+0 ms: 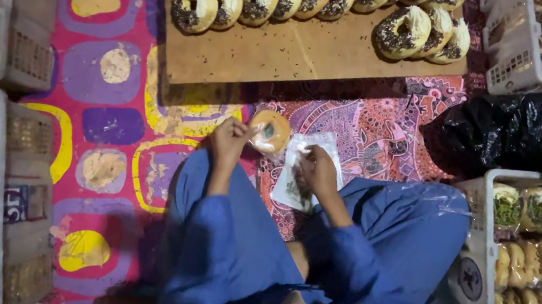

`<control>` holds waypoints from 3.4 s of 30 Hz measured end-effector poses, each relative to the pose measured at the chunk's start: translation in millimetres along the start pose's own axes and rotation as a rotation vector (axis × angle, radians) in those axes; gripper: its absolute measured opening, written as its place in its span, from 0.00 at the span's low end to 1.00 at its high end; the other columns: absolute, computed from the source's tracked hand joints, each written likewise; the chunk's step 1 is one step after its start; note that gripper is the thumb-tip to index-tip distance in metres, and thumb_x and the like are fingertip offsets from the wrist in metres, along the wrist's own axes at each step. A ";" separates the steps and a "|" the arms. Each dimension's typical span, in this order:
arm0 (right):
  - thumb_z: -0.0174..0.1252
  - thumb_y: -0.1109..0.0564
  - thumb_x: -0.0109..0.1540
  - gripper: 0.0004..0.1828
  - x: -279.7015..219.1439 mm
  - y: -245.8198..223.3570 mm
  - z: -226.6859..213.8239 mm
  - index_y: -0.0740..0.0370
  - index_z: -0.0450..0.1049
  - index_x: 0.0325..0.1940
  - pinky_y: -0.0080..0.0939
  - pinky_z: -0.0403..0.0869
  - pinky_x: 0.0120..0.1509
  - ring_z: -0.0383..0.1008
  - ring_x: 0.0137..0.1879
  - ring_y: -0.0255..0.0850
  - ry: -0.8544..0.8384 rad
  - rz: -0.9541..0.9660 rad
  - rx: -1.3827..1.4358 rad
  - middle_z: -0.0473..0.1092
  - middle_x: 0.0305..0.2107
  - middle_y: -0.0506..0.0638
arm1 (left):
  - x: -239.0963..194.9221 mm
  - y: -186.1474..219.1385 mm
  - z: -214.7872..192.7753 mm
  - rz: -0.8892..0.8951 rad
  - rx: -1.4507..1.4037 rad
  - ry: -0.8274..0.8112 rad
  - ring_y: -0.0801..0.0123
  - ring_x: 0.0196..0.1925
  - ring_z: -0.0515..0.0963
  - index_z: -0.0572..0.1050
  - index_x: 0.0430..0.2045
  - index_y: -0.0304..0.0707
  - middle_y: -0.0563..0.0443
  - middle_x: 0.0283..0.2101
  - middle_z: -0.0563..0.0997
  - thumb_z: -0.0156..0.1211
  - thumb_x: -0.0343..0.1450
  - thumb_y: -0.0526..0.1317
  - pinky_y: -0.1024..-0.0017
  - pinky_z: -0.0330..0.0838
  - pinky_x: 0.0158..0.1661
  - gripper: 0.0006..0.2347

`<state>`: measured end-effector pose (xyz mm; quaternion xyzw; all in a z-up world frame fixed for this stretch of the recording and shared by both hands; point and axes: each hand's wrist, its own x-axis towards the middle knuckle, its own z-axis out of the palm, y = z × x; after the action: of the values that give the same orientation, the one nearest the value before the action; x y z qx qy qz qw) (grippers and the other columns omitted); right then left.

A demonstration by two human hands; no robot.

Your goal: The person sits on a patterned mat and repeatedly picks up round pastries from a wooden board. They place each pastry into a small clear plastic bag, seal it, and then place the packaged item into a white plastic crate. The person continues this process for multiple pastries throughout the clip.

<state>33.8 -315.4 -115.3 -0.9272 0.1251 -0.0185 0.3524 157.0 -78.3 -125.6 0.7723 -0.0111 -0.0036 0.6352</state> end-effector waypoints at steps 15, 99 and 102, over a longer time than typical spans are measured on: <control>0.58 0.49 0.66 0.10 -43.2 -10.6 -42.5 0.52 0.81 0.35 0.56 0.62 0.63 0.78 0.43 0.47 -0.162 -0.200 -0.573 0.78 0.32 0.54 | -92.0 106.7 61.0 0.180 0.193 -0.367 0.48 0.58 0.77 0.71 0.54 0.31 0.35 0.52 0.78 0.64 0.66 0.38 0.58 0.71 0.55 0.22; 0.73 0.54 0.57 0.11 -99.4 -171.1 -251.3 0.53 0.80 0.42 0.43 0.63 0.36 0.67 0.35 0.38 0.318 -1.141 0.163 0.71 0.31 0.43 | -192.2 352.1 -23.1 0.863 0.321 -0.213 0.65 0.36 0.84 0.81 0.35 0.29 0.50 0.35 0.83 0.68 0.67 0.29 0.69 0.78 0.37 0.06; 0.68 0.53 0.61 0.10 -99.8 -130.2 -216.9 0.52 0.79 0.45 0.42 0.67 0.40 0.70 0.38 0.39 0.555 -1.359 -0.204 0.71 0.35 0.43 | -190.6 357.1 -43.5 1.051 0.437 -0.229 0.60 0.40 0.82 0.81 0.33 0.30 0.47 0.38 0.84 0.68 0.63 0.29 0.65 0.78 0.42 0.08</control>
<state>-60.9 -337.9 138.6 -0.7895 -0.3910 -0.4545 0.1309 -37.2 -100.4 231.6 0.7710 -0.4623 0.2312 0.3721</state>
